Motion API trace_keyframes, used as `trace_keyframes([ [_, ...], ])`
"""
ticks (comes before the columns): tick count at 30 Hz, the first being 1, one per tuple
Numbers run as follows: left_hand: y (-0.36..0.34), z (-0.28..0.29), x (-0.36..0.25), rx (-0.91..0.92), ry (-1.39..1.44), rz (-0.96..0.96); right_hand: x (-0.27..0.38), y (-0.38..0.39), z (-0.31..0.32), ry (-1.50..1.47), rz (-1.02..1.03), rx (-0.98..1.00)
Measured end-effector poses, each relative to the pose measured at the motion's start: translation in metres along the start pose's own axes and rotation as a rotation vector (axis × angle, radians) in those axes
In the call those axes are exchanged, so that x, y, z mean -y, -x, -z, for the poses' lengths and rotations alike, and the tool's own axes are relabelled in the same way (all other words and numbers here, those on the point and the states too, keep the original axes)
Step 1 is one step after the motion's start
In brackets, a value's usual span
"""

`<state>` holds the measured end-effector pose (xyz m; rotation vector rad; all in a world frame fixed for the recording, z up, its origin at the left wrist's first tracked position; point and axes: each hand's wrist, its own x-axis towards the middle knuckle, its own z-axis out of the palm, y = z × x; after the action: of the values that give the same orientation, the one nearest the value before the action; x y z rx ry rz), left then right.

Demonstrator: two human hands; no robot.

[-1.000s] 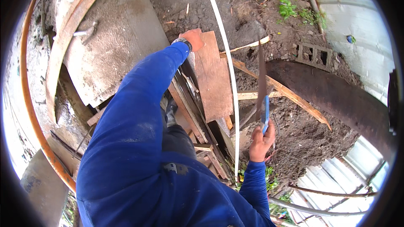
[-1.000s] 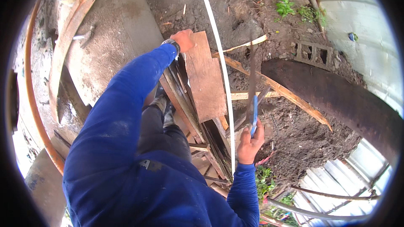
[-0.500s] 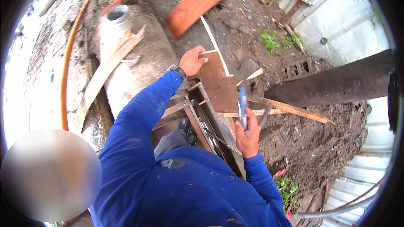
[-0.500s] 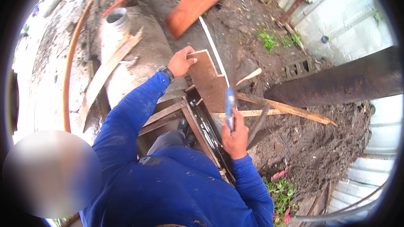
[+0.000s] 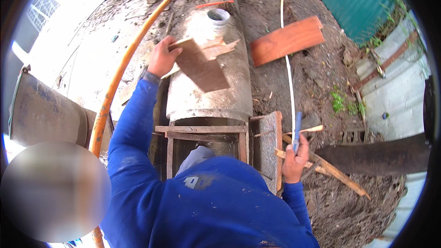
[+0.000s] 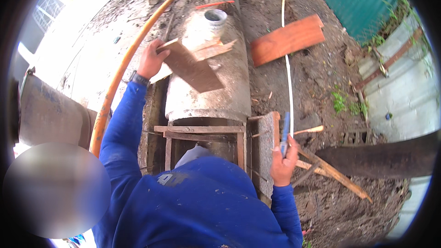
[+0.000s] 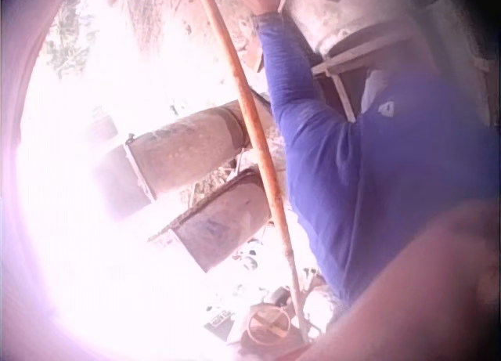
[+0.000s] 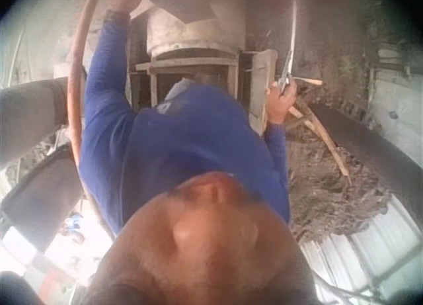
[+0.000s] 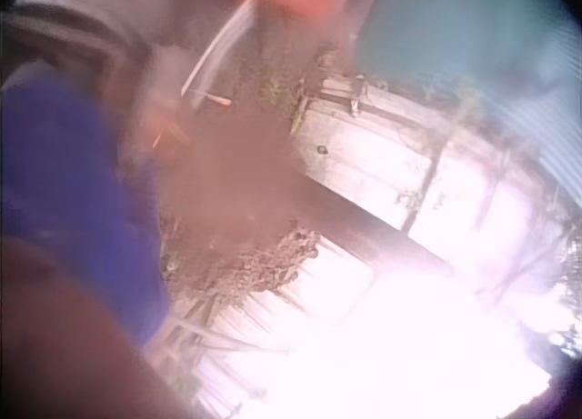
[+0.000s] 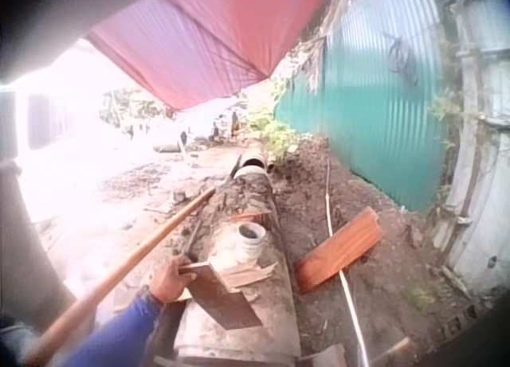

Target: The person uses a hand saw to cut a rectangular wooden plank placed on a makeshift wooden support. After sawing, the person removes the cut piece and sets it aside, then picks up another plank and repeats the sawing process.

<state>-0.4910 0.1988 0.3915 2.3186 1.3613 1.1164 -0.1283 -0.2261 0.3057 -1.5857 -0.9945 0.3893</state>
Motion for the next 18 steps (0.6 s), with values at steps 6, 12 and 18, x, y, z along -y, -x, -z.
trace_keyframes([
  [6,0.104,0.061,0.147,-0.071,-0.205,0.082,-0.036,-0.042,-0.142,0.028,-0.123,0.355],
  [12,0.214,0.109,0.234,-0.051,-0.264,0.302,-0.075,-0.147,-0.296,0.329,0.388,0.476],
  [18,0.250,0.134,0.261,0.029,-0.179,0.656,-0.134,-0.255,-0.418,0.675,0.380,0.512],
])
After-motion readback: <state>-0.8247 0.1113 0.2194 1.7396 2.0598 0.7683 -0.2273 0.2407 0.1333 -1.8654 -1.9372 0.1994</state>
